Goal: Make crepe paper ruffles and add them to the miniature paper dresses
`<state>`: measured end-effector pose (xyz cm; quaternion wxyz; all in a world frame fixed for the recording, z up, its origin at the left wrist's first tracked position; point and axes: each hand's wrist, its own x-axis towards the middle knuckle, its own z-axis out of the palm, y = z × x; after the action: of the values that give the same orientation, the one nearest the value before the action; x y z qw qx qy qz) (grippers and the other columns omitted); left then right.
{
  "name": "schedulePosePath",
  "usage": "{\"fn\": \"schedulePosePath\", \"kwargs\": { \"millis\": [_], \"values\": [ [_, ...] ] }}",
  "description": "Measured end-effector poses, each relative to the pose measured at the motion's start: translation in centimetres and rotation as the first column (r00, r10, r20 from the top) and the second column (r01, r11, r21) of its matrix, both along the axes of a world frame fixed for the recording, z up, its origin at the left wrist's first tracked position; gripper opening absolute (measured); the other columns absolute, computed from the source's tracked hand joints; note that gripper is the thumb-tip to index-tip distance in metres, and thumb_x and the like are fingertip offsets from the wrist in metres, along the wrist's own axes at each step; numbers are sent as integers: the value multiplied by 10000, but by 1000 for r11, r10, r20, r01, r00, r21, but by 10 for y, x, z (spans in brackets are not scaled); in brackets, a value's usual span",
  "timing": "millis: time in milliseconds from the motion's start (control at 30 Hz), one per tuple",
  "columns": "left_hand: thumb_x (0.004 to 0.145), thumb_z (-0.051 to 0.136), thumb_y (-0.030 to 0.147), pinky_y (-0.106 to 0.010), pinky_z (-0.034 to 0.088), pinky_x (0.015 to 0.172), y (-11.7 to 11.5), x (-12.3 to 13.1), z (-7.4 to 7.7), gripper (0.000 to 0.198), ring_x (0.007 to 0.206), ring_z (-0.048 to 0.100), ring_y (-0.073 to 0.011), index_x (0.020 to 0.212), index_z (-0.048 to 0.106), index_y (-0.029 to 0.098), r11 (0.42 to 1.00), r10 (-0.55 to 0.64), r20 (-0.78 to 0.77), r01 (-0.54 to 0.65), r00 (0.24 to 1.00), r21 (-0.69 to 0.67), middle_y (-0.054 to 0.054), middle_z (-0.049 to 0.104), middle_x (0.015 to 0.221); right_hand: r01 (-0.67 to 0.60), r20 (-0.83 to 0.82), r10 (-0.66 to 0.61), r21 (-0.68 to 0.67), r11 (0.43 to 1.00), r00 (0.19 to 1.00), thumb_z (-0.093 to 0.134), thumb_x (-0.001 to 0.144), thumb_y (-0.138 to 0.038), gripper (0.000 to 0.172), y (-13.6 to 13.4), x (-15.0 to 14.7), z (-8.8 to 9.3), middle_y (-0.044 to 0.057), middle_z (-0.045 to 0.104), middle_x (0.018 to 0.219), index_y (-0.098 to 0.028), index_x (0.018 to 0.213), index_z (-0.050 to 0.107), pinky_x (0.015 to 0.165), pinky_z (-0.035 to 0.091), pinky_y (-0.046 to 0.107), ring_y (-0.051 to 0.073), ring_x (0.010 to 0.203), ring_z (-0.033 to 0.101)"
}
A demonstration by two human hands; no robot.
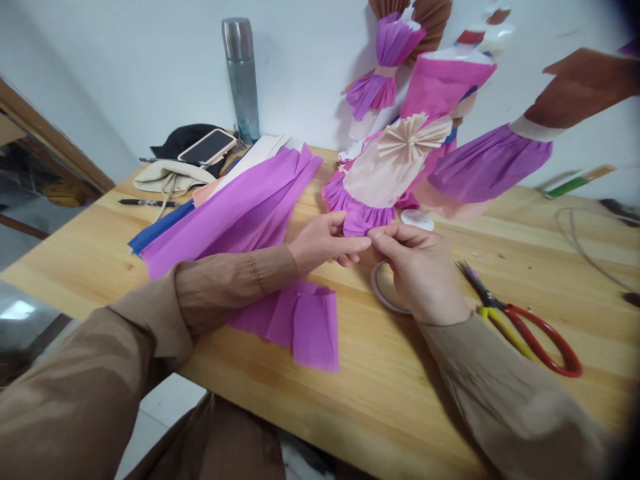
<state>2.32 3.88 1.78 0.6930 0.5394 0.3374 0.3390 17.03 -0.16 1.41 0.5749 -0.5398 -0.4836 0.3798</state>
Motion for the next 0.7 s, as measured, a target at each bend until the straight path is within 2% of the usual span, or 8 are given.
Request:
{"fn": "schedulePosePath", "kwargs": {
  "millis": [100,233,367,467,533,600,633,700],
  "values": [
    [798,656,82,-161,456,494,-2,1,0,141,471,549,-40,726,546,131,997,76,-17,-75,997,18,71,562,521,-47,-53,45,-33,998,998,815,613,-370,208,-2,-2,-1,-14,582,520,-213,568,687,497,349,278,111,494,441],
    [807,646,91,-151,430,476,0,1,-2,203,439,516,-24,651,524,134,995,99,7,-99,995,32,76,548,494,-84,-25,83,-66,994,996,789,647,-403,262,-4,0,-2,-16,542,494,-214,533,648,488,338,279,116,484,432],
    [819,623,84,-143,396,460,3,0,-3,223,441,496,-19,617,538,123,996,81,14,-82,997,44,59,561,495,-66,137,69,-27,997,988,740,685,-394,247,-3,3,-3,-17,545,494,-218,538,647,487,344,283,121,477,434],
    [821,619,89,-146,398,467,3,-1,-3,232,456,501,-23,605,542,121,997,68,12,-68,998,47,49,571,506,-51,264,45,16,999,963,724,681,-367,141,-4,9,2,10,655,600,-227,666,725,506,385,296,147,526,512],
    [816,627,92,-150,404,473,4,-2,-2,224,464,506,-27,608,548,119,997,56,12,-57,998,43,46,571,508,-54,340,46,13,998,939,712,690,-363,181,-9,20,8,38,704,682,-219,790,759,526,411,312,165,565,559],
    [808,635,96,-154,410,480,4,-3,-1,211,475,517,-33,615,551,119,999,34,14,-34,999,34,41,576,516,-43,454,41,-8,999,890,699,711,-387,281,-18,41,14,56,708,695,-213,922,764,542,428,338,180,570,581],
    [802,641,101,-155,411,482,4,-4,-1,206,480,522,-35,618,549,121,999,19,19,-20,1000,28,39,579,522,5,546,4,-15,1000,838,691,724,-416,318,-25,54,15,58,694,675,-227,970,759,549,432,355,191,563,587],
    [794,657,125,-160,415,492,3,-5,-1,208,491,529,-38,622,540,127,1000,-23,35,23,999,15,34,586,539,102,742,-35,-45,994,669,682,719,-437,310,-41,86,12,82,703,678,-301,989,748,554,426,403,225,555,600]
  ]
}}
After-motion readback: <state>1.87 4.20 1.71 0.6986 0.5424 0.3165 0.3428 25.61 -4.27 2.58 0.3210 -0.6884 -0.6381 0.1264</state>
